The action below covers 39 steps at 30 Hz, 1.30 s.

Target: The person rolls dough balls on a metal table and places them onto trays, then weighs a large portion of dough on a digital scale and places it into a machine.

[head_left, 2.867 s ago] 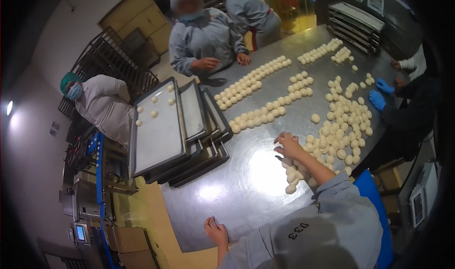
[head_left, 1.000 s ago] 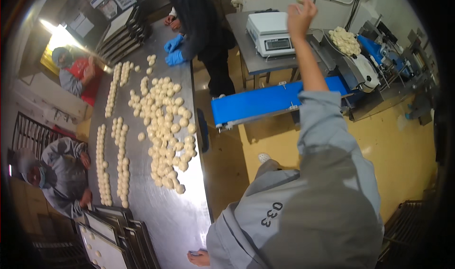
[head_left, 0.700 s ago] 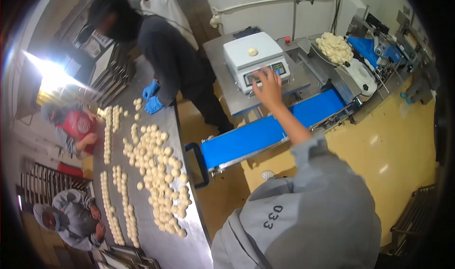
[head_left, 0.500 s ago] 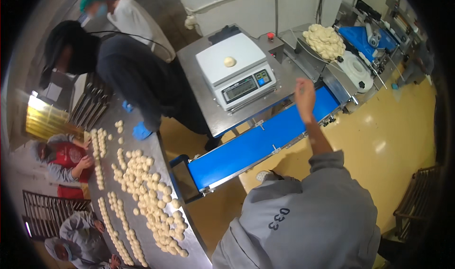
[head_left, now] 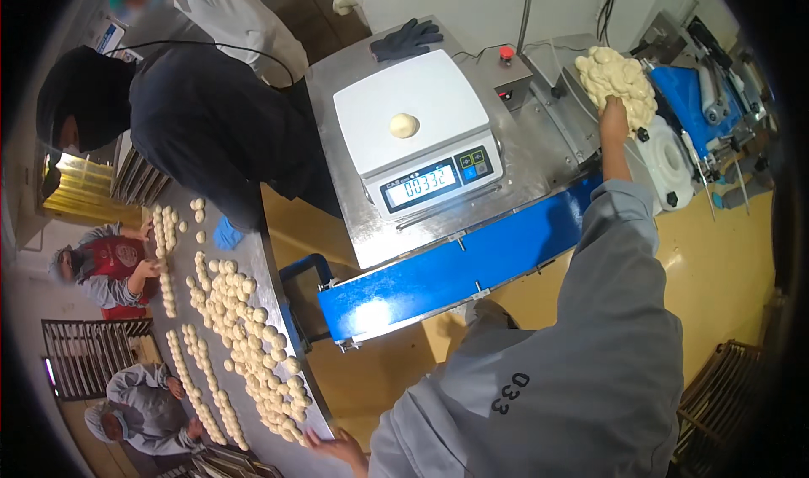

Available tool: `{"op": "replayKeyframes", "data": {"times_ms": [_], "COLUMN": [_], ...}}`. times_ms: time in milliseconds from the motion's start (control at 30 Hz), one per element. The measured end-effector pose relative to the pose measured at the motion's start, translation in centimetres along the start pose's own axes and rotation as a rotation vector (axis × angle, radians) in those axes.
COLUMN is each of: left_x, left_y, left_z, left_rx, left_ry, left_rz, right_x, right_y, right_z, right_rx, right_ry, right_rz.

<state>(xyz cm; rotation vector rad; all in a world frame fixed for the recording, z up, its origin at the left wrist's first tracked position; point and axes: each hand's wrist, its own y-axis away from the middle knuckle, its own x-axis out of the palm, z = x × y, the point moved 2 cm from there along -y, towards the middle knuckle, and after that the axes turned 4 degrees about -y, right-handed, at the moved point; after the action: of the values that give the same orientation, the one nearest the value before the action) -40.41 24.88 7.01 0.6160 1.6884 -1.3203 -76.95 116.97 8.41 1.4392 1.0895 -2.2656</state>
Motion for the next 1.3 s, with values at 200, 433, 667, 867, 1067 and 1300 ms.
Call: {"op": "replayKeyframes", "data": {"times_ms": [200, 433, 667, 867, 1067, 1300], "left_x": [1.2, -3.1, 9.2, 12.7, 14.0, 16.2], "left_y": [-16.1, -19.5, -8.2, -4.0, -4.0, -7.5], "left_z": [-18.8, -58.0, -88.9, -97.9, -101.4, -98.1], "left_rx": [0.508, 1.348, 0.473, -0.036, 0.027, 0.403], "left_ry": [0.627, 1.179, 1.421, 1.475, 1.423, 1.047], "left_rz": [-0.039, 0.384, 1.495, 2.078, 2.073, 1.553], "right_x": [1.6, 2.1, 0.7, -2.6, -6.8, -20.9], "right_y": [-1.8, -1.7, 0.3, 2.1, 3.8, 17.0], "right_z": [-1.1, -4.5, -5.3, -4.6, -6.6, 1.9], "right_rx": [-0.023, 0.065, 0.177, 0.318, 0.201, 0.307], "right_ry": [-0.111, -0.468, -0.649, -1.127, -1.2, -1.937], "right_rz": [-0.026, -0.237, -0.169, 0.16, 0.388, 0.46]}}
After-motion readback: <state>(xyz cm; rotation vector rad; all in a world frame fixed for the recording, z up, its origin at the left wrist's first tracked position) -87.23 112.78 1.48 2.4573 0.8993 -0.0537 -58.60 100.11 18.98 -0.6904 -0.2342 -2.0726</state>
